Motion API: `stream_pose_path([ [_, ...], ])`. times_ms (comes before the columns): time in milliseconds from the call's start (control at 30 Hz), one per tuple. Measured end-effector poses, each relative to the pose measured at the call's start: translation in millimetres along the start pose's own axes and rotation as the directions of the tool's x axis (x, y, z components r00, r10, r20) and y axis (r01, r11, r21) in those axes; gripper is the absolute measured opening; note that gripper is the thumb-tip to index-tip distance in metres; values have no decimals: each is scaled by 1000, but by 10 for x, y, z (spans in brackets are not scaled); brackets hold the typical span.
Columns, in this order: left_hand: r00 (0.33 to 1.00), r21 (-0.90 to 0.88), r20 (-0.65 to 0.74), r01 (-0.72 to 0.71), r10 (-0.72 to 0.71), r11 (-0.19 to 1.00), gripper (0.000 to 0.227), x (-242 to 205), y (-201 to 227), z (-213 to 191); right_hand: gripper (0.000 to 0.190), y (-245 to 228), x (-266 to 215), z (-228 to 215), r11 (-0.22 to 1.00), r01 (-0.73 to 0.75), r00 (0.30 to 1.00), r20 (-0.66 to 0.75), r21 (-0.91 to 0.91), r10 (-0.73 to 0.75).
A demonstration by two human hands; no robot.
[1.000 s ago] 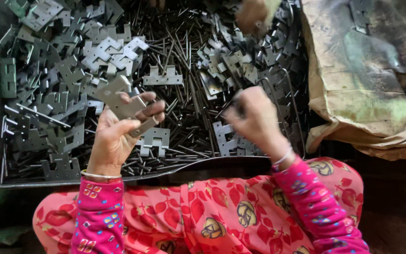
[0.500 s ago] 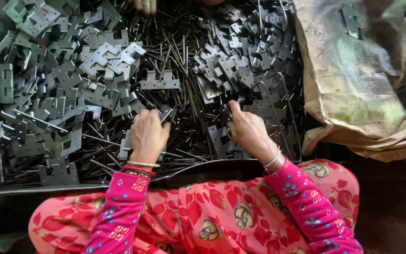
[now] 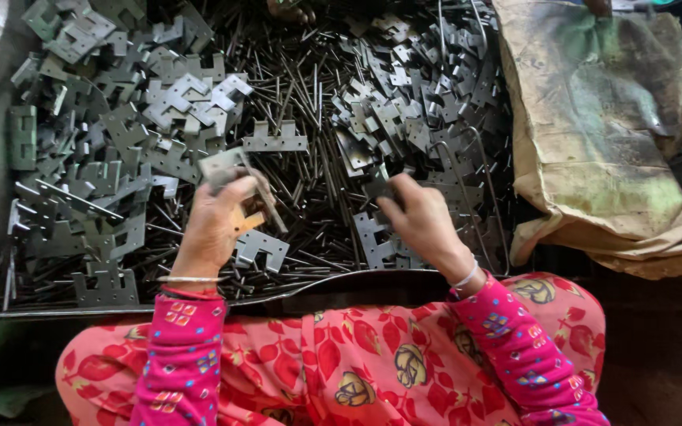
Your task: The person sits on the floor and repeatedly picks up metal plates and pins from a tray, inserts the pins into the plates, and places the assembled units into a sack. The process is continuous and repetitive throughout the clip.
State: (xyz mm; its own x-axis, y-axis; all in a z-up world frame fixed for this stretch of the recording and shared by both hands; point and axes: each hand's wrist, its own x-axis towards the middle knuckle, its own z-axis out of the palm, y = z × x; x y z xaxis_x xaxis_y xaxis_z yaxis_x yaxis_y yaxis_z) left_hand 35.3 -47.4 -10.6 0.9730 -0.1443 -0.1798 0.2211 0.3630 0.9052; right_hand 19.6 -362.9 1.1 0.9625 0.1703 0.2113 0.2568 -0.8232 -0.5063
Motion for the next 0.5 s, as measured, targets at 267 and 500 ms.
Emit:
stream_pose_path([
  [267, 967, -401, 79, 254, -243, 880, 28, -187, -288, 400, 29, -444, -18, -192, 523, -306, 952, 264, 795, 156],
  [500, 926, -688, 362, 341, -104, 640, 53, -315, -749, 752, 43, -937, -227, -161, 936, 148, 977, 99, 318, -188],
])
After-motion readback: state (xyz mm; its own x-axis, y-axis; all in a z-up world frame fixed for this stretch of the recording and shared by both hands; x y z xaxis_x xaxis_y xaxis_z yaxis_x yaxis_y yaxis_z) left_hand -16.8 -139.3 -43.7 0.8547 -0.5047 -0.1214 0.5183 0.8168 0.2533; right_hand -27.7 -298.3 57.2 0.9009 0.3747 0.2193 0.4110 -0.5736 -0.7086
